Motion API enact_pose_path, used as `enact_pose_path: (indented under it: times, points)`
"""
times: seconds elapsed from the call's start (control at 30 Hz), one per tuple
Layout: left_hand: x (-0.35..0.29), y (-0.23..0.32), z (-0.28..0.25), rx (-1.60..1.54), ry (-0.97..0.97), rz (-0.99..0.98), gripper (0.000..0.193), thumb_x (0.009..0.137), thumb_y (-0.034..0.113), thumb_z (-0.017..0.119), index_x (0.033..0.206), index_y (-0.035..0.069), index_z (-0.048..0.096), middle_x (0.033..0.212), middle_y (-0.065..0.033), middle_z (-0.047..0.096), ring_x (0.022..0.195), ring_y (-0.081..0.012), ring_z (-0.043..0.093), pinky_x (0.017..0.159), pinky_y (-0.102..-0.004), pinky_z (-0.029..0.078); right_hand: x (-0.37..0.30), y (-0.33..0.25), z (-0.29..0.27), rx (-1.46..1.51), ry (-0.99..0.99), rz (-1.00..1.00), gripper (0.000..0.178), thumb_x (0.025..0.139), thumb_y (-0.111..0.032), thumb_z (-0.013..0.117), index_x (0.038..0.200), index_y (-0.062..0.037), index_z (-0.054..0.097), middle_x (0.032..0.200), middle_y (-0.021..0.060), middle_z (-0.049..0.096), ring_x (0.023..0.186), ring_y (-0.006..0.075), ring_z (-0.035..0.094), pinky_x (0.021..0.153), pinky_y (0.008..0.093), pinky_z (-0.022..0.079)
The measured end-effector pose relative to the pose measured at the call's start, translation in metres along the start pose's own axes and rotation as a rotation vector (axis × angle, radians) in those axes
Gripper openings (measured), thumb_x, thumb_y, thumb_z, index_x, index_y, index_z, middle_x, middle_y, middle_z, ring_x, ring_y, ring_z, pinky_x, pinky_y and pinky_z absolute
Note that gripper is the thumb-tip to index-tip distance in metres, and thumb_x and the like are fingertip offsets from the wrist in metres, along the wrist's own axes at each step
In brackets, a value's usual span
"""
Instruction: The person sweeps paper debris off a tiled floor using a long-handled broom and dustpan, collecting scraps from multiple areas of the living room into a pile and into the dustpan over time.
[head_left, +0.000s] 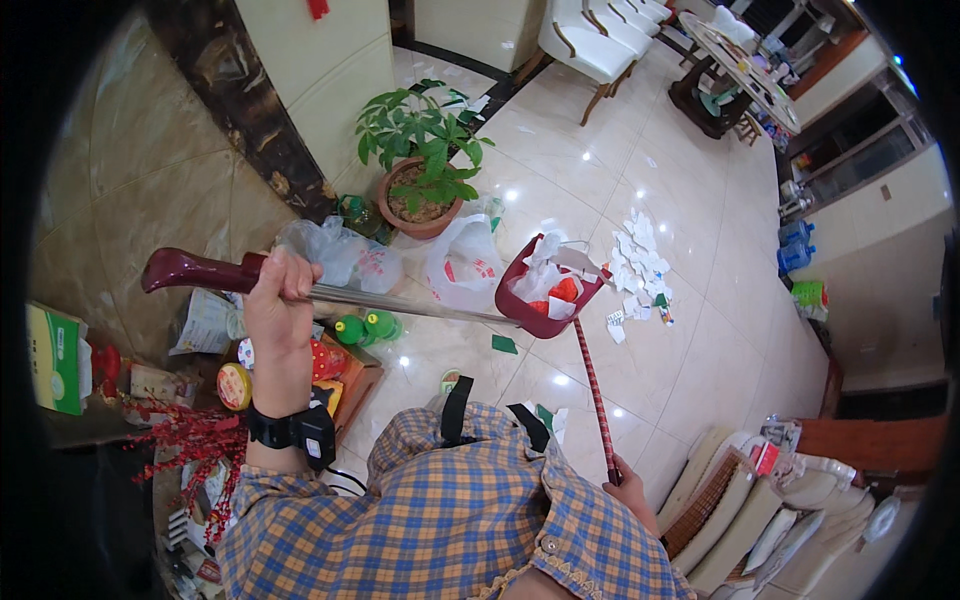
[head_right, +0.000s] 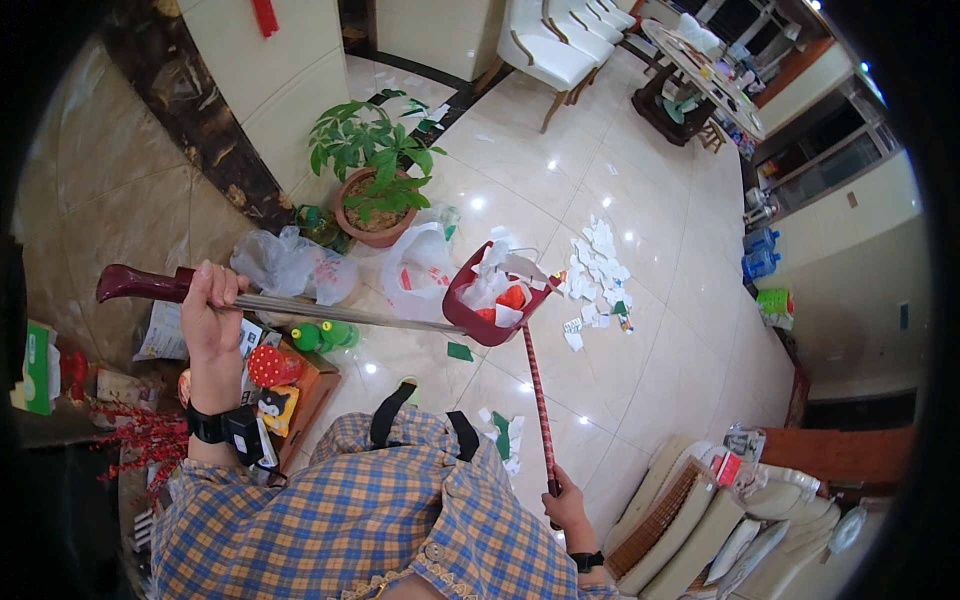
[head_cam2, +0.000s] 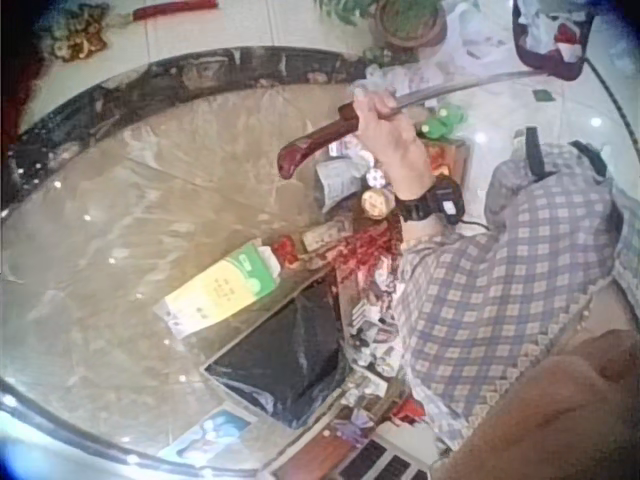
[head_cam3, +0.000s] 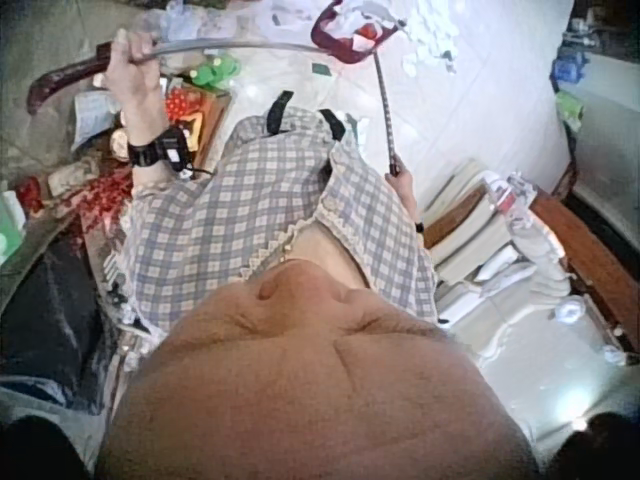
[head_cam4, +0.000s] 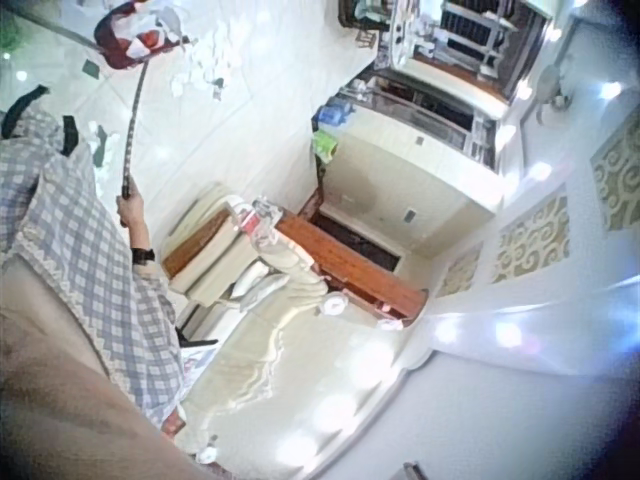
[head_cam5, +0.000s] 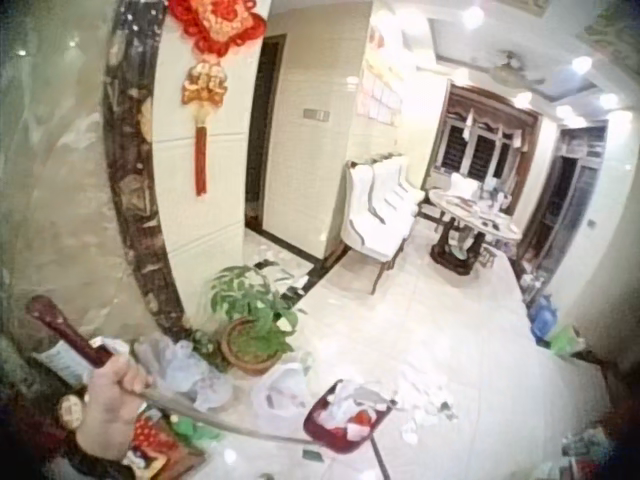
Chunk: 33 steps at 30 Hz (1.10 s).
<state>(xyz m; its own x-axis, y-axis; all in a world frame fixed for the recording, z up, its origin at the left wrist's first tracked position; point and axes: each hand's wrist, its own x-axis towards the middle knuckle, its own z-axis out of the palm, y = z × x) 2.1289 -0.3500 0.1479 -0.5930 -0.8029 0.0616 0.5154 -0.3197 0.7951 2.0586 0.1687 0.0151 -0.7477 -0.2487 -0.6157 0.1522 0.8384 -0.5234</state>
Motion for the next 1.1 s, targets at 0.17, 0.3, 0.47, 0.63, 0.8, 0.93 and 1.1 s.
enact_pose_path:
  times: [0.17,0.3,0.47,0.63,0.8,0.93,1.1]
  points:
    - [0.017,-0.009,-0.024,-0.024,0.145,-0.002,0.030,0.079,0.012,0.050,0.053,0.011,0.036,0.047,0.0011,0.032,0.047,-0.0120,0.035,0.060,-0.0313,0.037,0.025,-0.023,-0.019,-0.045,-0.064,0.000,0.060,0.064,-0.001,0.052,0.121,-0.0090,0.037,0.076,0.0094,0.057,0.048,0.0128,0.052,0.044,0.0265,0.045]
    - [0.022,-0.020,-0.045,-0.039,0.199,0.013,0.027,0.080,0.012,0.048,0.056,0.011,0.038,0.046,0.0019,0.032,0.047,-0.0113,0.036,0.061,-0.0310,0.038,0.041,-0.029,-0.032,-0.168,-0.110,0.018,0.059,0.063,-0.002,0.054,0.120,-0.0082,0.039,0.074,0.0106,0.058,0.054,0.0162,0.055,0.051,0.0280,0.046]
    - [0.016,-0.027,-0.059,-0.018,0.379,0.030,0.024,0.080,0.011,0.047,0.058,0.010,0.039,0.046,0.0025,0.031,0.044,-0.0112,0.033,0.059,-0.0306,0.038,0.078,0.036,-0.049,-0.123,-0.129,-0.001,0.060,0.061,-0.007,0.058,0.118,-0.0076,0.041,0.082,0.0167,0.058,0.077,0.0249,0.058,0.070,0.0311,0.045]
    - [0.004,-0.038,-0.058,0.015,0.516,0.042,0.019,0.080,0.010,0.049,0.062,0.010,0.040,0.046,0.0033,0.031,0.042,-0.0100,0.031,0.056,-0.0293,0.037,0.109,0.047,-0.089,-0.061,-0.175,-0.125,0.058,0.060,-0.008,0.061,0.115,-0.0055,0.043,0.087,0.0174,0.058,0.080,0.0269,0.058,0.071,0.0312,0.045]
    - [0.009,-0.052,-0.050,0.081,0.661,0.066,0.022,0.078,0.010,0.052,0.060,0.010,0.041,0.046,0.0028,0.032,0.041,-0.0101,0.031,0.051,-0.0284,0.036,0.147,0.041,-0.123,-0.052,-0.205,-0.144,0.057,0.060,-0.007,0.059,0.114,-0.0048,0.044,0.086,0.0186,0.058,0.078,0.0264,0.058,0.069,0.0316,0.045]
    - [0.026,-0.063,-0.038,0.105,0.725,0.048,0.024,0.078,0.011,0.053,0.058,0.010,0.040,0.045,0.0021,0.033,0.041,-0.0109,0.031,0.049,-0.0281,0.035,0.164,0.022,-0.144,-0.144,-0.228,-0.135,0.055,0.060,-0.007,0.056,0.113,-0.0051,0.044,0.084,0.0207,0.057,0.077,0.0273,0.058,0.068,0.0323,0.046]
    - [0.064,-0.073,-0.012,0.175,0.760,0.063,0.022,0.077,0.009,0.054,0.058,0.008,0.042,0.045,0.0005,0.035,0.040,-0.0118,0.034,0.046,-0.0275,0.036,0.181,0.025,-0.157,-0.224,-0.244,-0.162,0.054,0.060,-0.007,0.054,0.114,-0.0065,0.044,0.082,0.0225,0.057,0.075,0.0319,0.058,0.067,0.0345,0.046]
